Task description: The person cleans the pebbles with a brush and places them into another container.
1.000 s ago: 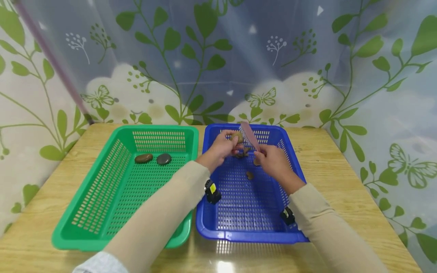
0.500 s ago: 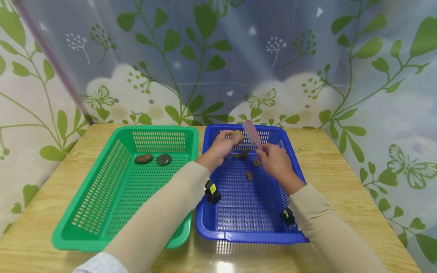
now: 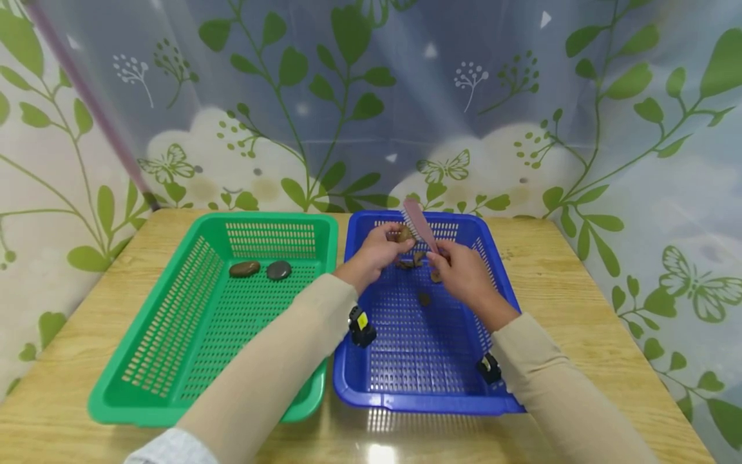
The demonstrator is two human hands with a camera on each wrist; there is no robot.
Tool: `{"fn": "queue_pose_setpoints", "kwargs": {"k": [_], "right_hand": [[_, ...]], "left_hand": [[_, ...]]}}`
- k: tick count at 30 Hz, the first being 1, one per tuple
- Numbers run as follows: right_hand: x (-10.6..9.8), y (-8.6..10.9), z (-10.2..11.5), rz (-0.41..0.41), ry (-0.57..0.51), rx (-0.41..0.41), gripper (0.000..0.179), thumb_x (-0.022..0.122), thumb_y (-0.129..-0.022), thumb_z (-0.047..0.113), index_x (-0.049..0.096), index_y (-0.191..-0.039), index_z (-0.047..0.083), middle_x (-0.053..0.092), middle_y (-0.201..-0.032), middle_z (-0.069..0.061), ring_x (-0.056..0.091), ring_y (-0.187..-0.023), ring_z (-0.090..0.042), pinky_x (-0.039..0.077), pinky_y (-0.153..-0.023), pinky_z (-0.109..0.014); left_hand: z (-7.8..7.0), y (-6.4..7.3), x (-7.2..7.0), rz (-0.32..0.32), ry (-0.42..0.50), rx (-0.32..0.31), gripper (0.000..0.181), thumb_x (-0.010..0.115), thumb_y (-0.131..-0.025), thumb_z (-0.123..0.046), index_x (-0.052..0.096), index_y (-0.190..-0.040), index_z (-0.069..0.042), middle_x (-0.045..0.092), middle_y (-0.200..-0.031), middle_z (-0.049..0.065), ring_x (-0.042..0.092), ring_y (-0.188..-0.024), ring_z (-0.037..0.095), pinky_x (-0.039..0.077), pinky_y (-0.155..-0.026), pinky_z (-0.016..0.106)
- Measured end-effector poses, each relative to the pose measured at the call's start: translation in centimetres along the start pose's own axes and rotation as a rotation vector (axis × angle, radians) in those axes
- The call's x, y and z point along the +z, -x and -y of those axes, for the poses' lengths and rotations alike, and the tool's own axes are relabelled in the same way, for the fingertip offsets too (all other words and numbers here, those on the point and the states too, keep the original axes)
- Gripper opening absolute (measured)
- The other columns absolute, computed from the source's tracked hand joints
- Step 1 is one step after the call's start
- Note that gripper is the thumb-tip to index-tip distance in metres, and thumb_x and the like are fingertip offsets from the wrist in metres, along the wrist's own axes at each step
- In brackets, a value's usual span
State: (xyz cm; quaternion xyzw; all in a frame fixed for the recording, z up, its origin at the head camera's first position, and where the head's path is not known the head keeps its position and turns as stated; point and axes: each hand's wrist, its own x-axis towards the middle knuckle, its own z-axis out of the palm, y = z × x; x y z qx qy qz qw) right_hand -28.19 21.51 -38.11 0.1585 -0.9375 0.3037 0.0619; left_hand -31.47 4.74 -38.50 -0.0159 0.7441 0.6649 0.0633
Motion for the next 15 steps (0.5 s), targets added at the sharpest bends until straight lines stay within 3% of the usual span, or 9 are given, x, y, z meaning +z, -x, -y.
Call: {"fn": "queue_pose_setpoints", "kwargs": {"k": [7, 12, 15], "right_hand": [[-0.19, -0.05, -0.09, 0.051, 0.0, 0.02, 0.029, 0.051, -0.102, 0.019, 0.061, -0.119, -0.003, 0.072, -0.089, -0.017, 0.066, -0.076, -0.028, 0.042, -0.06, -0.034], [-0.22, -0.01, -0.03, 0.093, -0.006, 0.047, 0.026, 0.05, -0.103, 0.02, 0.063, -0.11, -0.001, 0.07, -0.082, -0.015, 0.059, -0.066, -0.019, 0.04, -0.056, -0.032], [-0.25, 0.04, -0.05, 0.114, -0.014, 0.07, 0.028, 0.05, -0.103, 0.019, 0.063, -0.115, -0.002, 0.071, -0.086, -0.016, 0.064, -0.07, -0.02, 0.045, -0.058, -0.032]], "left_hand": [[-0.09, -0.03, 0.04, -0.031, 0.051, -0.024, 0.031, 0.065, -0.093, -0.01, 0.06, -0.124, -0.003, 0.064, -0.118, 0.013, 0.061, -0.096, 0.021, 0.051, -0.082, 0.033], [0.03, -0.04, 0.04, -0.034, 0.084, -0.034, 0.03, 0.064, -0.094, -0.01, 0.059, -0.123, -0.003, 0.064, -0.117, 0.013, 0.062, -0.096, 0.022, 0.052, -0.083, 0.034], [0.07, -0.03, 0.06, -0.068, 0.107, -0.037, 0.029, 0.064, -0.094, -0.009, 0.059, -0.122, -0.002, 0.064, -0.117, 0.014, 0.061, -0.095, 0.022, 0.053, -0.086, 0.037]]}}
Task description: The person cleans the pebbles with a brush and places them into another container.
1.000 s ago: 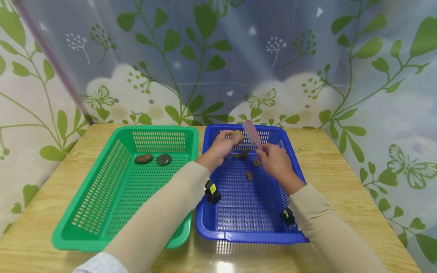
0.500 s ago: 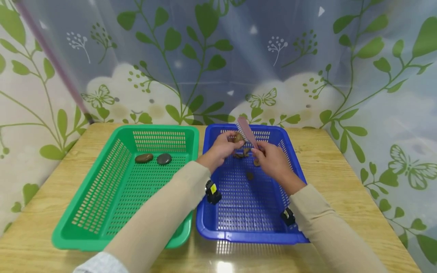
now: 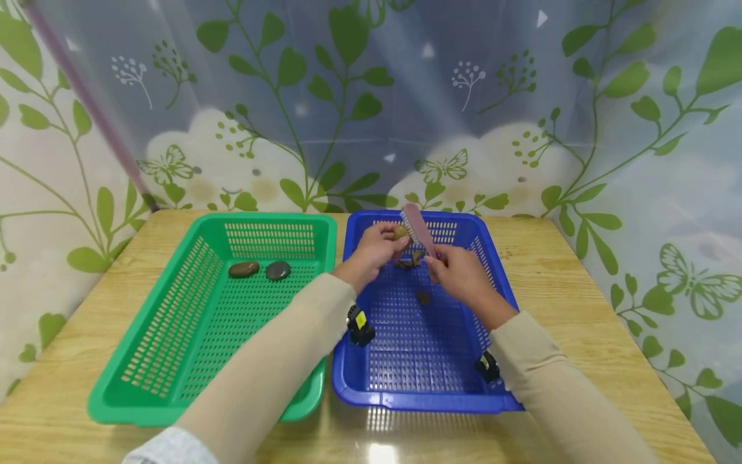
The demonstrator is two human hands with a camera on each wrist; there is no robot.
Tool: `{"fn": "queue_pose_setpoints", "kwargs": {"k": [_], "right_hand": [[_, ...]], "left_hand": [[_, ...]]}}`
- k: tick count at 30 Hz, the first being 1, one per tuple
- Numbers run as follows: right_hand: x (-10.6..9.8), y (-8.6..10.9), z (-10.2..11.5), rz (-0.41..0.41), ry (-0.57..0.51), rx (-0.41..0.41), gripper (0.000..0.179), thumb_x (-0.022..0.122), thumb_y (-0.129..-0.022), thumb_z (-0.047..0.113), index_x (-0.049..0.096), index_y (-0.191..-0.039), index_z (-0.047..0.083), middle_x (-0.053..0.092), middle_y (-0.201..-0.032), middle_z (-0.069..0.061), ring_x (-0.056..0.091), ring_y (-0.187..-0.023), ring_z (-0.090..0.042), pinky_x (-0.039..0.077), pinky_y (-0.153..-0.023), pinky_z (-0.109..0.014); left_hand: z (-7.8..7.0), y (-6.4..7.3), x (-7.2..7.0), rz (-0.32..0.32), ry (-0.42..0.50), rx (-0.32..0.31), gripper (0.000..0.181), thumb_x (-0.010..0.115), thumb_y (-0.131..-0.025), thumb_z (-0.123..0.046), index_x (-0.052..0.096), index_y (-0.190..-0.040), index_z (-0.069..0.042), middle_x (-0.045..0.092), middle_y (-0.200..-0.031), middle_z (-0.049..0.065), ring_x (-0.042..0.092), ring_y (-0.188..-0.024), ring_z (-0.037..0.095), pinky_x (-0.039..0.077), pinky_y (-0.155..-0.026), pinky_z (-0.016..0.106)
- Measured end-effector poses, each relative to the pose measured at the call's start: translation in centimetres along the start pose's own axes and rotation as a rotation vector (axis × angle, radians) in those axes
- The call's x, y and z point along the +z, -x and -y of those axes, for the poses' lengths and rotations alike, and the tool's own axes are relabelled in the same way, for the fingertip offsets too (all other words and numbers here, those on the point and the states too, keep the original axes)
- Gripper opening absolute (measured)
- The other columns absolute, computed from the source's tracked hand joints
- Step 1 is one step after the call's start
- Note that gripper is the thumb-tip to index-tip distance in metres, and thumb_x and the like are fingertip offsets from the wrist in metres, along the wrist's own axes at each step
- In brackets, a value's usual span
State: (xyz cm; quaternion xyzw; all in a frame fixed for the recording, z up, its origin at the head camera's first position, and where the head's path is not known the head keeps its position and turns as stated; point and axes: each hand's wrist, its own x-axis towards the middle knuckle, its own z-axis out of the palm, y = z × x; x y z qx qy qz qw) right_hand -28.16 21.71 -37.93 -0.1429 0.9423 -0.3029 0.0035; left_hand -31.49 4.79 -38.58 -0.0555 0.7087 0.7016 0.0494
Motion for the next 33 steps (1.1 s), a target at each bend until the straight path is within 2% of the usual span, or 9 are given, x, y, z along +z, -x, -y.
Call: {"fn": "queue_pose_setpoints", "kwargs": {"k": [6, 9, 14, 19, 24, 28, 33], "right_hand": [[-0.12, 0.1, -0.01, 0.053, 0.035, 0.074, 0.031, 0.049, -0.103, 0.017, 0.062, -0.116, -0.007, 0.071, -0.096, -0.021, 0.07, -0.083, -0.032, 0.051, -0.06, -0.033], [-0.13, 0.06, -0.03, 0.045, 0.041, 0.089, 0.03, 0.049, -0.103, 0.017, 0.062, -0.112, -0.007, 0.071, -0.095, -0.021, 0.07, -0.084, -0.032, 0.052, -0.06, -0.034], [-0.07, 0.0, 0.0, -0.006, 0.02, 0.082, 0.03, 0.05, -0.102, 0.018, 0.062, -0.115, -0.007, 0.071, -0.093, -0.018, 0.07, -0.083, -0.028, 0.054, -0.066, -0.037], [-0.01, -0.01, 0.0, -0.06, 0.043, 0.035, 0.028, 0.051, -0.102, 0.019, 0.063, -0.114, -0.004, 0.07, -0.09, -0.017, 0.065, -0.075, -0.024, 0.048, -0.06, -0.034], [0.08, 0.07, 0.16, -0.106, 0.004, -0.022, 0.03, 0.051, -0.102, 0.019, 0.06, -0.121, -0.003, 0.07, -0.096, -0.019, 0.067, -0.081, -0.029, 0.049, -0.064, -0.038], [0.09, 0.11, 0.29, -0.094, -0.021, -0.034, 0.037, 0.051, -0.102, 0.019, 0.056, -0.13, -0.004, 0.07, -0.104, -0.021, 0.069, -0.088, -0.032, 0.052, -0.069, -0.042], [0.06, 0.01, 0.26, -0.061, -0.004, -0.047, 0.031, 0.052, -0.102, 0.019, 0.059, -0.122, -0.004, 0.071, -0.096, -0.018, 0.069, -0.081, -0.029, 0.046, -0.061, -0.034]], "left_hand": [[-0.21, -0.05, 0.0, -0.106, 0.069, 0.032, 0.028, 0.064, -0.092, -0.005, 0.057, -0.119, 0.0, 0.064, -0.112, 0.018, 0.059, -0.08, 0.019, 0.053, -0.085, 0.041], [-0.35, -0.02, -0.02, -0.117, 0.094, 0.035, 0.028, 0.064, -0.092, -0.003, 0.055, -0.119, 0.001, 0.063, -0.112, 0.02, 0.059, -0.079, 0.019, 0.053, -0.087, 0.042], [-0.3, 0.06, -0.1, -0.077, 0.084, 0.018, 0.03, 0.062, -0.094, -0.002, 0.056, -0.124, 0.0, 0.062, -0.118, 0.02, 0.063, -0.092, 0.025, 0.053, -0.089, 0.039], [-0.02, -0.03, -0.12, -0.034, 0.058, 0.011, 0.03, 0.064, -0.093, -0.006, 0.062, -0.123, 0.0, 0.064, -0.117, 0.016, 0.064, -0.101, 0.026, 0.052, -0.091, 0.037], [0.11, -0.13, -0.03, -0.03, 0.004, 0.028, 0.03, 0.069, -0.09, -0.008, 0.066, -0.12, -0.003, 0.067, -0.115, 0.011, 0.063, -0.103, 0.023, 0.051, -0.09, 0.035], [0.04, -0.1, -0.03, -0.008, -0.042, 0.047, 0.03, 0.069, -0.089, -0.005, 0.066, -0.119, -0.002, 0.068, -0.114, 0.012, 0.064, -0.104, 0.023, 0.051, -0.089, 0.033], [0.03, -0.2, 0.06, -0.008, -0.055, 0.052, 0.028, 0.07, -0.087, -0.001, 0.068, -0.115, 0.0, 0.07, -0.11, 0.013, 0.066, -0.099, 0.023, 0.052, -0.084, 0.03]]}}
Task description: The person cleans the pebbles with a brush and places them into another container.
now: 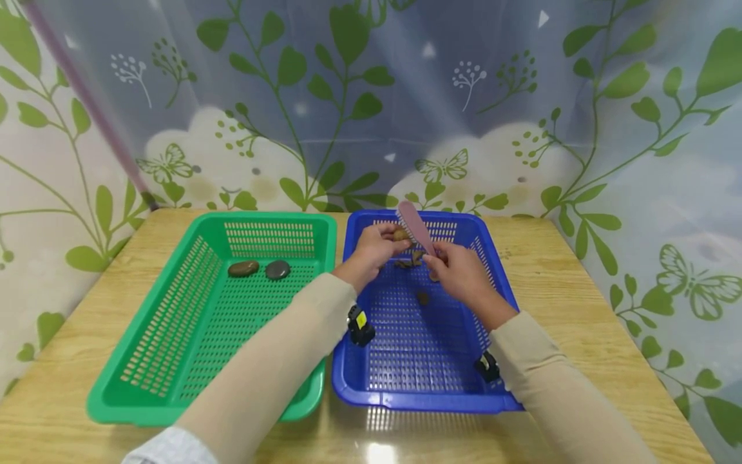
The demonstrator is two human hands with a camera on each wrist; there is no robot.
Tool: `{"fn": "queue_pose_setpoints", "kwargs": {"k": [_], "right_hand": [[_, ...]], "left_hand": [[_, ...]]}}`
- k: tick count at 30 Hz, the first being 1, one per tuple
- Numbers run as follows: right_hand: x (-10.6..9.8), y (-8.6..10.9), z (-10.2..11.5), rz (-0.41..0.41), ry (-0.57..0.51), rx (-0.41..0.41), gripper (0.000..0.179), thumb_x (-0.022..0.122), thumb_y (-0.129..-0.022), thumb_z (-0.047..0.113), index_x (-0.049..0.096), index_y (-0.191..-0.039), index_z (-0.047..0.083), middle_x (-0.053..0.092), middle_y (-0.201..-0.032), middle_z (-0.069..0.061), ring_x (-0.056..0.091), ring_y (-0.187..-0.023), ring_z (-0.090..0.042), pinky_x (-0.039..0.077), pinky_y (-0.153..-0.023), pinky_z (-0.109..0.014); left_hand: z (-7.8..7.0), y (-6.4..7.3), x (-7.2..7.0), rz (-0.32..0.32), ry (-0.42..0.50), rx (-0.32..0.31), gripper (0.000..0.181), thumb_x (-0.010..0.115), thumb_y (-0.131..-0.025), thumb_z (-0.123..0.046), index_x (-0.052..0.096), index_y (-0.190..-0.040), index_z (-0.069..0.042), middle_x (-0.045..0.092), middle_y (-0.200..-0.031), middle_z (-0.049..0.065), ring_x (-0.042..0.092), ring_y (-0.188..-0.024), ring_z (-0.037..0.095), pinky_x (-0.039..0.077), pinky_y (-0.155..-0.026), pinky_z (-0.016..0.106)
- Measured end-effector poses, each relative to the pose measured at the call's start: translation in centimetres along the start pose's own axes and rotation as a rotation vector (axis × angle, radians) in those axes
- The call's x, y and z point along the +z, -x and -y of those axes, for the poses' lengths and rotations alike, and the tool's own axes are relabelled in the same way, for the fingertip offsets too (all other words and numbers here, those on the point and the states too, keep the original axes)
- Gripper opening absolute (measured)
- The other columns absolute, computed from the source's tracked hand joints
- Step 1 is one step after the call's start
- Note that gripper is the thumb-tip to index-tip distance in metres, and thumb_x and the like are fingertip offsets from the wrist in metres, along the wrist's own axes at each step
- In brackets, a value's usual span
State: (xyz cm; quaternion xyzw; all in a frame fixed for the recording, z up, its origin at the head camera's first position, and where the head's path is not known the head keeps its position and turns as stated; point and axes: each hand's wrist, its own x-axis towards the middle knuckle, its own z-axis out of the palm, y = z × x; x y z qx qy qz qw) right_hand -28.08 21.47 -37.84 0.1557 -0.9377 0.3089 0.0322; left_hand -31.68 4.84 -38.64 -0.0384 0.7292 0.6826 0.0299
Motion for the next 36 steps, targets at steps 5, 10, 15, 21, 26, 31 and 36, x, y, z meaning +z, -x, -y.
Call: {"fn": "queue_pose_setpoints", "kwargs": {"k": [5, 10, 15, 21, 26, 31, 36], "right_hand": [[-0.02, 0.06, -0.04, 0.026, 0.009, 0.013, 0.029, 0.051, -0.102, 0.019, 0.062, -0.117, -0.003, 0.071, -0.091, -0.017, 0.064, -0.074, -0.023, 0.04, -0.058, -0.031], [-0.17, 0.03, -0.21, 0.073, 0.034, 0.042, 0.029, 0.051, -0.102, 0.02, 0.063, -0.114, -0.003, 0.071, -0.088, -0.015, 0.061, -0.072, -0.021, 0.04, -0.058, -0.031], [-0.39, 0.0, -0.45, 0.128, 0.097, 0.119, 0.025, 0.052, -0.101, 0.019, 0.065, -0.102, -0.003, 0.067, -0.08, -0.011, 0.055, -0.066, -0.019, 0.039, -0.056, -0.03], [-0.49, 0.03, -0.6, 0.146, 0.086, 0.172, 0.026, 0.05, -0.102, 0.018, 0.063, -0.102, -0.004, 0.069, -0.086, -0.016, 0.064, -0.075, -0.024, 0.045, -0.059, -0.032], [-0.47, 0.01, -0.47, 0.086, 0.064, 0.167, 0.031, 0.048, -0.103, 0.02, 0.061, -0.112, -0.006, 0.069, -0.09, -0.017, 0.067, -0.08, -0.028, 0.047, -0.06, -0.032], [-0.41, 0.07, -0.27, 0.01, 0.067, 0.123, 0.032, 0.049, -0.103, 0.02, 0.06, -0.119, -0.005, 0.068, -0.09, -0.015, 0.061, -0.074, -0.024, 0.043, -0.058, -0.033], [-0.35, 0.05, -0.15, 0.003, 0.041, 0.109, 0.036, 0.048, -0.103, 0.021, 0.057, -0.126, -0.005, 0.07, -0.096, -0.018, 0.067, -0.086, -0.029, 0.048, -0.065, -0.038]], "left_hand": [[0.03, -0.04, 0.07, -0.025, 0.01, -0.012, 0.026, 0.071, -0.086, 0.001, 0.068, -0.112, 0.0, 0.07, -0.108, 0.013, 0.066, -0.097, 0.023, 0.052, -0.084, 0.032], [-0.09, 0.16, 0.02, -0.043, 0.01, -0.024, 0.027, 0.07, -0.087, 0.0, 0.067, -0.113, -0.001, 0.068, -0.11, 0.013, 0.064, -0.097, 0.023, 0.052, -0.084, 0.033], [-0.11, 0.11, -0.06, -0.053, 0.075, -0.003, 0.028, 0.063, -0.091, 0.002, 0.066, -0.119, -0.001, 0.065, -0.112, 0.016, 0.061, -0.086, 0.018, 0.054, -0.081, 0.033], [-0.04, 0.07, -0.07, -0.075, 0.085, 0.008, 0.024, 0.059, -0.095, -0.001, 0.065, -0.119, -0.003, 0.061, -0.117, 0.016, 0.059, -0.086, 0.018, 0.053, -0.081, 0.033], [0.02, 0.0, -0.07, -0.072, 0.053, -0.006, 0.024, 0.065, -0.093, -0.008, 0.066, -0.117, -0.005, 0.063, -0.115, 0.013, 0.061, -0.096, 0.02, 0.051, -0.083, 0.03], [0.02, 0.04, -0.04, -0.025, 0.105, -0.031, 0.029, 0.07, -0.09, -0.008, 0.064, -0.118, -0.003, 0.066, -0.11, 0.012, 0.063, -0.092, 0.02, 0.052, -0.088, 0.038], [-0.08, 0.07, -0.02, 0.014, 0.133, -0.049, 0.035, 0.068, -0.09, -0.006, 0.062, -0.124, -0.002, 0.067, -0.112, 0.015, 0.066, -0.094, 0.023, 0.052, -0.091, 0.04]]}}
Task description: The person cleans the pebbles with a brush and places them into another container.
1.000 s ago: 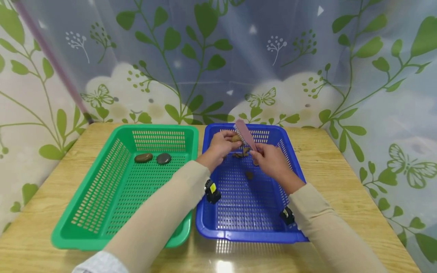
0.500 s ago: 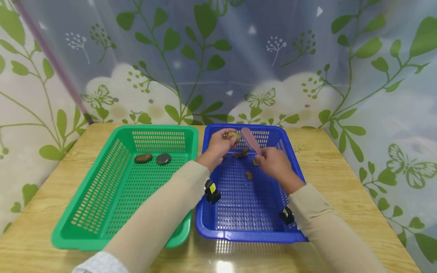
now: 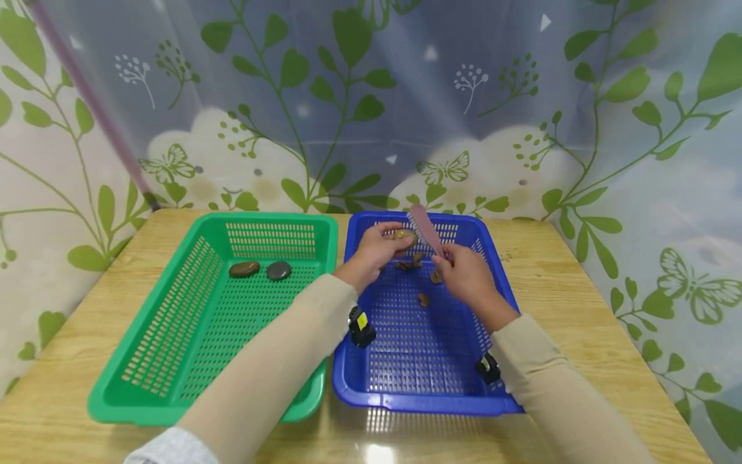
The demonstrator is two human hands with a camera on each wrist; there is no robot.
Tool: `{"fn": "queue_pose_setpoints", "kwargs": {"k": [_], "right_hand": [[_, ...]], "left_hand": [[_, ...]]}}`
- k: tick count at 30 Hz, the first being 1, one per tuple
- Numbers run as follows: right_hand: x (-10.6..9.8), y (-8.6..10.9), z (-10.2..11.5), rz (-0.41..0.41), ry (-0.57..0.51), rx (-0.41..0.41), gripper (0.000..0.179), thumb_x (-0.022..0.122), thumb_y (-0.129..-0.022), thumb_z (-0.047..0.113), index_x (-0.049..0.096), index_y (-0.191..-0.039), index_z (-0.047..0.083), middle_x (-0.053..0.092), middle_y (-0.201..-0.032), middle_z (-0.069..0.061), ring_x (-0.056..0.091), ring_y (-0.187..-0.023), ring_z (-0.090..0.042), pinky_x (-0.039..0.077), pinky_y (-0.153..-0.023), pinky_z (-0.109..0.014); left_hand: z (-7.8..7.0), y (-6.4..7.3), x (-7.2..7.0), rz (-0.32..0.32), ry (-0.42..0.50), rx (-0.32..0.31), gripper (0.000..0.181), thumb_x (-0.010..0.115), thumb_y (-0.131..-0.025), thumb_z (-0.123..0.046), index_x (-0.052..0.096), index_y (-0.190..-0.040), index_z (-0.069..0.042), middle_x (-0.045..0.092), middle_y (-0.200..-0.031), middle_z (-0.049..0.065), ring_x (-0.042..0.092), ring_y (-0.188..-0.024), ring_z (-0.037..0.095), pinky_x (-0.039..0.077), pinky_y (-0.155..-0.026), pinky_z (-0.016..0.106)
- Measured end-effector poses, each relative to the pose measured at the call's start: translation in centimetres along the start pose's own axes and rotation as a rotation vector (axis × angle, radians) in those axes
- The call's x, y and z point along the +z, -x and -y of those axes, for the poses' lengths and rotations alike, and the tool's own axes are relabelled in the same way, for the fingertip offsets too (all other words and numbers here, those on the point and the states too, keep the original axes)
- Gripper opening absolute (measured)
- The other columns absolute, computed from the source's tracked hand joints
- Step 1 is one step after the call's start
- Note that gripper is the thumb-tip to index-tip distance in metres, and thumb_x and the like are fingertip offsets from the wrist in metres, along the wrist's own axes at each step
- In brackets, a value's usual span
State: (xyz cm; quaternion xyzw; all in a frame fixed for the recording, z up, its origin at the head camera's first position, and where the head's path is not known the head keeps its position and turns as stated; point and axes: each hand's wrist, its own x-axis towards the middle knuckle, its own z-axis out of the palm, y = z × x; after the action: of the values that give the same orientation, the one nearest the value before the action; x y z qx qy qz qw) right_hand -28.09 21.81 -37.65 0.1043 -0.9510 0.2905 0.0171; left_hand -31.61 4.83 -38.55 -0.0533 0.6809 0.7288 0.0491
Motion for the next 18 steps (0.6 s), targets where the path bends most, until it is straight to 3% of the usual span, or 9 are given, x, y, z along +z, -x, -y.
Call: {"fn": "queue_pose_setpoints", "kwargs": {"k": [9, 14, 18], "right_hand": [[0.05, 0.08, 0.15, 0.021, -0.02, -0.022, 0.037, 0.048, -0.103, 0.018, 0.054, -0.129, -0.008, 0.07, -0.099, -0.022, 0.068, -0.09, -0.035, 0.051, -0.068, -0.042], [0.17, -0.03, 0.14, 0.026, -0.019, -0.042, 0.034, 0.049, -0.103, 0.018, 0.058, -0.123, -0.007, 0.071, -0.097, -0.022, 0.069, -0.088, -0.034, 0.051, -0.068, -0.042], [0.26, -0.14, 0.07, 0.034, -0.021, -0.054, 0.031, 0.05, -0.102, 0.018, 0.061, -0.119, -0.006, 0.071, -0.094, -0.021, 0.069, -0.085, -0.033, 0.05, -0.065, -0.039]], "left_hand": [[0.29, -0.18, 0.01, 0.057, -0.084, 0.013, 0.03, 0.066, -0.091, -0.004, 0.067, -0.121, -0.002, 0.068, -0.113, 0.013, 0.066, -0.097, 0.023, 0.053, -0.09, 0.036], [0.22, -0.02, 0.04, 0.029, -0.067, 0.017, 0.028, 0.066, -0.091, -0.004, 0.068, -0.118, -0.001, 0.067, -0.112, 0.015, 0.066, -0.098, 0.026, 0.051, -0.093, 0.041], [0.03, 0.13, 0.0, 0.009, -0.049, 0.019, 0.026, 0.064, -0.092, -0.005, 0.068, -0.118, -0.001, 0.067, -0.111, 0.015, 0.066, -0.099, 0.026, 0.054, -0.088, 0.036]]}}
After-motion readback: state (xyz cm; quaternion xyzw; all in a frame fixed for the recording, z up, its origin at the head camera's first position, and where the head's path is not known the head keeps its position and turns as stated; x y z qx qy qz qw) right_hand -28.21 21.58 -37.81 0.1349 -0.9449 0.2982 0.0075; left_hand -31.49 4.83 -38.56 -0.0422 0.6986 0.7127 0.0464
